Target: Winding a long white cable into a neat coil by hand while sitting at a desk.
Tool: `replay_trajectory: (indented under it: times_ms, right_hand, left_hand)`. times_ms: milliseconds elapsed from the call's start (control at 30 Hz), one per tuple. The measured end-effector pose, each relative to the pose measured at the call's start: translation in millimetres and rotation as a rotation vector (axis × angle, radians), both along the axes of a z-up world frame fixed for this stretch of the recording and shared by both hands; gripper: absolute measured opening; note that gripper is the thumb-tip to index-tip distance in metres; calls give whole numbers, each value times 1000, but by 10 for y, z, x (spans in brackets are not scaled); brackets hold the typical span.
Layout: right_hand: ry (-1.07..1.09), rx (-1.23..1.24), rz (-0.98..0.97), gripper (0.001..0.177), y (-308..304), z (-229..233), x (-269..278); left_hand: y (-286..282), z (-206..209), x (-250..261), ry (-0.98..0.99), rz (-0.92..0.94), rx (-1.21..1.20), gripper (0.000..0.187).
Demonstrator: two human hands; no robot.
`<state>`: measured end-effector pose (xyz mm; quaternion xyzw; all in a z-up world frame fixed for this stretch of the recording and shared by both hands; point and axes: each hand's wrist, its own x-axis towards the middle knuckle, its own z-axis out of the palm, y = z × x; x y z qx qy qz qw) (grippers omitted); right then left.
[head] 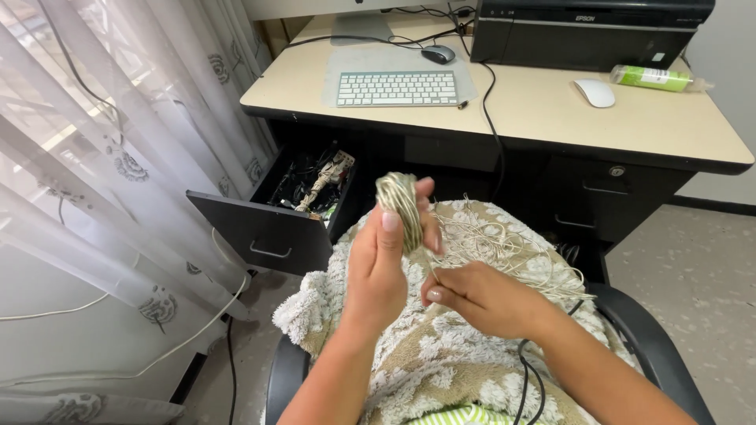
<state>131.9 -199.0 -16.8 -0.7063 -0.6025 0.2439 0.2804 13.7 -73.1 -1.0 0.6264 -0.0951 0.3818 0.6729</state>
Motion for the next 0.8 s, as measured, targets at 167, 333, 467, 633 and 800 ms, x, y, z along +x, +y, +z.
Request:
replay_trajectory:
  times_ms: [167, 333, 467, 633, 800]
  right_hand:
    - [-204, -345, -33, 28, -165, 134, -140]
    - [-540, 386, 47, 43, -529, 60, 114]
    - [-508, 558, 12, 21, -610, 399, 216]
    - [-426, 798, -1, 35, -526, 326, 435]
    - [-103, 721, 130, 33, -466, 74, 784]
  left_hand:
    - [-99, -144, 250, -93, 251, 159, 68]
    - [-116, -161, 243, 505, 234, 793, 47]
    - [-206, 123, 78, 657, -59, 702, 56]
    - [-133, 211, 16, 793, -422, 604, 65]
    - [26, -12, 12, 547, -638, 383, 38]
